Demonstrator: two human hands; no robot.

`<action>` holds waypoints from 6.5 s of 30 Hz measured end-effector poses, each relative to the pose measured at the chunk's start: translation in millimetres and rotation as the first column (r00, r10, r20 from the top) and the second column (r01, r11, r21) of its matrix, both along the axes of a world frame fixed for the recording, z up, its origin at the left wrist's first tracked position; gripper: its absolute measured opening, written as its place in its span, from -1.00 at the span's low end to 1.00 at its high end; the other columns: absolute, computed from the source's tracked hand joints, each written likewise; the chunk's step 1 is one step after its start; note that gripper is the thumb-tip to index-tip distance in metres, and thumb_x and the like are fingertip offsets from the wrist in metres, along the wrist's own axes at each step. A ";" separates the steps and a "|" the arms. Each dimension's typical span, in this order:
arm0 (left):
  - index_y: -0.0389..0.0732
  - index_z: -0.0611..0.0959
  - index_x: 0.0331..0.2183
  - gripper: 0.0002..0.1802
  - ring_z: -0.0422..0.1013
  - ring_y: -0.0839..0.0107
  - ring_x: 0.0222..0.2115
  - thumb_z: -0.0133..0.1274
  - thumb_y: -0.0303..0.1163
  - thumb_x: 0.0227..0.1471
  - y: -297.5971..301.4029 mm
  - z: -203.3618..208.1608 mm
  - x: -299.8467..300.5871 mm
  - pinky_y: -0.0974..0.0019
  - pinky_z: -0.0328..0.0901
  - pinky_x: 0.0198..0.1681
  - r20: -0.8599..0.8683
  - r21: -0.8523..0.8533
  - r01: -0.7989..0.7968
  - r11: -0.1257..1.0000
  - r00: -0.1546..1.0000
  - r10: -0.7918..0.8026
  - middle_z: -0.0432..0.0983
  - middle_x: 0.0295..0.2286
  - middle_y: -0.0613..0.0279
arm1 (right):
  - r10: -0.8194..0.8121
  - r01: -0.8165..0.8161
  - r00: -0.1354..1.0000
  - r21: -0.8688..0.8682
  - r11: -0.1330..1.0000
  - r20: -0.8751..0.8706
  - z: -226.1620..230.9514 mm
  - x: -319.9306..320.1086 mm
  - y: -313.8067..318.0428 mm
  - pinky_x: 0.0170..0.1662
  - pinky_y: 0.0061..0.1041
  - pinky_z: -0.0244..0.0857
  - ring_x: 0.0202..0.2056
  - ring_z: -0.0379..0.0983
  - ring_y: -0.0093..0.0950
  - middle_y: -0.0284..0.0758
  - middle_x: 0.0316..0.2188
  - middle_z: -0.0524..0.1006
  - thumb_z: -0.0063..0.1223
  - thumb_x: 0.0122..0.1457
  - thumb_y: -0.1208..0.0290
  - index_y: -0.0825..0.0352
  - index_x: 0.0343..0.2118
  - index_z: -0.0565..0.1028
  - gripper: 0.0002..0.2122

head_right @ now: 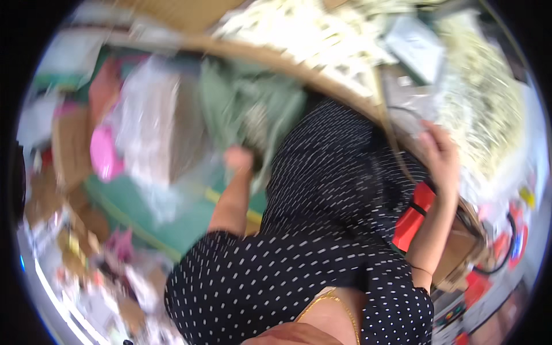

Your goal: The recorder is assembling small white plastic dispenser components by attaching tips to tubes and weighing/counting them.

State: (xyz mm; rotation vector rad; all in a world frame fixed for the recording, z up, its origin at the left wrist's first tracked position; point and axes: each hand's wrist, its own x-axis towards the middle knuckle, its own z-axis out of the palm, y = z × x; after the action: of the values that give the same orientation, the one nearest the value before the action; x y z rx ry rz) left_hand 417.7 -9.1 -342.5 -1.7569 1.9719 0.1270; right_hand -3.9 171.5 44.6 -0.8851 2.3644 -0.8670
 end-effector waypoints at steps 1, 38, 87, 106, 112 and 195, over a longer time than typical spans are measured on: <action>-0.19 0.59 -0.41 -0.71 0.40 0.21 -0.29 -0.06 -0.20 -0.12 -7.5 21.4 -2.9 0.16 0.26 -0.29 0.004 0.078 -0.043 0.996 0.999 0.043 0.49 -0.33 0.12 | -0.049 0.042 0.995 0.080 0.996 0.088 -1.0 5.9 -2.2 -0.22 -0.58 0.26 -0.32 0.39 -0.58 -0.37 -0.37 0.49 0.00 0.07 0.47 0.38 -0.17 0.45 -0.76; -0.27 0.53 -0.32 -0.76 0.33 0.23 -0.35 0.07 -0.56 -0.16 -75.1 364.3 -275.9 0.29 0.23 -0.24 -0.668 -0.713 0.425 0.557 -0.172 -0.724 0.42 -0.34 0.14 | 0.074 0.016 0.744 0.128 0.992 -0.664 -61.3 -149.9 -22.2 -0.22 -0.34 0.29 -0.26 0.39 -0.26 -0.23 -0.40 0.51 -0.06 -0.01 0.47 0.29 -0.37 0.51 -0.86; -0.33 0.51 -0.16 -0.71 0.35 0.61 -0.41 0.00 -0.48 0.02 -50.5 361.2 -355.9 0.53 0.26 -0.31 -0.999 0.054 0.807 0.588 0.038 0.039 0.47 -0.42 0.31 | 0.225 0.093 0.875 -0.603 0.792 0.430 -15.6 -52.6 -43.5 -0.38 -0.72 0.25 -0.52 0.30 -0.69 -0.42 -0.47 0.39 -0.01 -0.02 0.58 0.38 -0.28 0.44 -0.80; -0.27 0.53 -0.16 -0.70 0.36 0.56 -0.38 0.02 -0.47 -0.01 -46.1 370.7 -364.4 0.49 0.27 -0.27 -0.987 -0.041 0.878 0.477 0.040 -0.158 0.50 -0.35 0.25 | 0.152 -0.315 0.921 -0.454 0.833 -0.360 -13.8 -67.3 -34.6 -0.40 -0.50 0.29 -0.49 0.40 -0.39 -0.28 -0.48 0.43 0.00 0.03 0.53 0.36 -0.31 0.49 -0.85; -0.25 0.53 -0.16 -0.68 0.41 0.51 -0.45 0.03 -0.49 -0.04 -37.9 370.1 -368.2 0.47 0.29 -0.35 -0.940 -0.194 0.891 0.410 -0.049 -0.338 0.52 -0.42 0.20 | 0.237 -0.401 0.865 -0.328 0.855 -0.441 -11.2 -69.3 -38.3 -0.37 -0.46 0.31 -0.43 0.43 -0.28 -0.25 -0.45 0.46 0.01 0.02 0.51 0.35 -0.34 0.50 -0.87; -0.35 0.60 -0.33 -0.77 0.34 0.63 -0.49 0.15 -0.52 -0.14 -50.6 342.9 -437.3 0.56 0.21 -0.46 -0.860 0.147 0.477 0.867 -0.371 0.350 0.50 -0.47 0.35 | -0.188 -0.048 0.923 -0.587 0.808 -0.335 14.2 -90.1 -20.9 -0.35 -0.59 0.35 -0.39 0.41 -0.50 -0.22 -0.14 0.34 0.08 0.01 0.46 0.23 -0.02 0.33 -0.59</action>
State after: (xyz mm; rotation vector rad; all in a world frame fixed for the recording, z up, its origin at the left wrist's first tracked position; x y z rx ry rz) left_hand -19.6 -59.7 0.4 -0.7033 2.3591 2.8557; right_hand -94.0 150.6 58.8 -1.3075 2.4879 -1.6504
